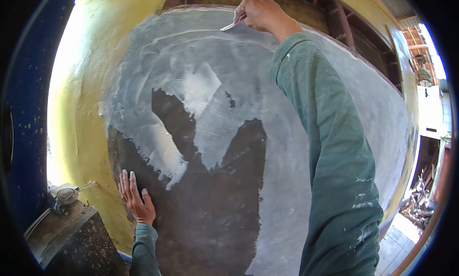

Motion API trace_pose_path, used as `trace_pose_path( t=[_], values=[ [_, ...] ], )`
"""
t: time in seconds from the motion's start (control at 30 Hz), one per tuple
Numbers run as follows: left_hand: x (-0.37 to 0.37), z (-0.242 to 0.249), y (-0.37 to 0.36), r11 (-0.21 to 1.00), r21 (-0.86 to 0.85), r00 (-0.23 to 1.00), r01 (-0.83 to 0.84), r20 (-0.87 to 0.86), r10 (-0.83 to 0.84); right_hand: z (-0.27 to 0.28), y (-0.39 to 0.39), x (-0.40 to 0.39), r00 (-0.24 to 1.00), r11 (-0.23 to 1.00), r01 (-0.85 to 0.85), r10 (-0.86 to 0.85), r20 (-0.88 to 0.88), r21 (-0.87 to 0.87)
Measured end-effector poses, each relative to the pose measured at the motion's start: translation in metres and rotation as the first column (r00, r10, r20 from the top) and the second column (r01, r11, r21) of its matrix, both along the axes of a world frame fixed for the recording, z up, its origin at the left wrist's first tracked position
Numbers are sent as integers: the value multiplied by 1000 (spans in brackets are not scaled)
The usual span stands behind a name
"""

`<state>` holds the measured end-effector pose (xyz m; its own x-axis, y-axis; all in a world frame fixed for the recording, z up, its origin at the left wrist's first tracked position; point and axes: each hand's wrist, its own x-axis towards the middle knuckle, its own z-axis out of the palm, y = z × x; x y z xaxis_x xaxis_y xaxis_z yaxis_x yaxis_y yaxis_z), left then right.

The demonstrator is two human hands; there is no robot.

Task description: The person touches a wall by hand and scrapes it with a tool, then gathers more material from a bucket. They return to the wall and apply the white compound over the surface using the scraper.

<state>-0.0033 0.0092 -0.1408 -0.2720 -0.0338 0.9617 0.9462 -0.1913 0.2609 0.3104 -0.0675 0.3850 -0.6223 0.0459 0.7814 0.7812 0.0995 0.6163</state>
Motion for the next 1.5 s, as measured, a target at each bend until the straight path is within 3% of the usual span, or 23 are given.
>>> trace_pose_path(
  t=[0.2,0.43,0.6,0.67,0.73,0.87,1.0,1.13,1.27,1.4,1.47,1.5],
  values=[
    [0,-2,3,1000,-2,1000,-7,-4,7,-11,2,75,998,1000,-18,17,-65,-12],
    [1,-2,3,1000,-2,1000,-24,3,24,-107,-18,116,967,992,-7,-25,-253,-123],
    [11,-17,2,999,-14,998,-43,44,44,-145,-41,124,974,972,1,-55,-219,-237],
    [17,-22,1,997,-16,995,-71,63,72,-138,-50,105,977,961,-30,-30,-210,-275],
    [19,-22,-2,998,-51,996,-35,83,39,-122,-55,65,976,980,-128,98,-192,-150],
    [16,-24,-1,999,-36,997,-11,70,14,-78,-16,-54,929,948,-319,316,192,-15],
    [17,-24,-3,1000,-26,996,15,84,-13,-76,-1,-202,922,963,-246,198,332,109],
    [16,-28,1,999,-30,995,33,97,-30,-83,19,-302,923,940,-312,265,278,140],
    [15,-28,3,998,-14,992,57,111,-55,-85,41,-321,961,958,-224,186,205,181],
    [14,-28,2,999,-3,995,38,89,-38,-73,36,-280,966,953,-185,132,221,240],
    [14,-27,1,999,-7,995,51,85,-51,-66,17,-246,960,983,47,-94,266,176],
    [14,-27,2,999,-5,996,37,83,-36,-64,13,-230,950,981,78,-128,286,179]
  ],
)
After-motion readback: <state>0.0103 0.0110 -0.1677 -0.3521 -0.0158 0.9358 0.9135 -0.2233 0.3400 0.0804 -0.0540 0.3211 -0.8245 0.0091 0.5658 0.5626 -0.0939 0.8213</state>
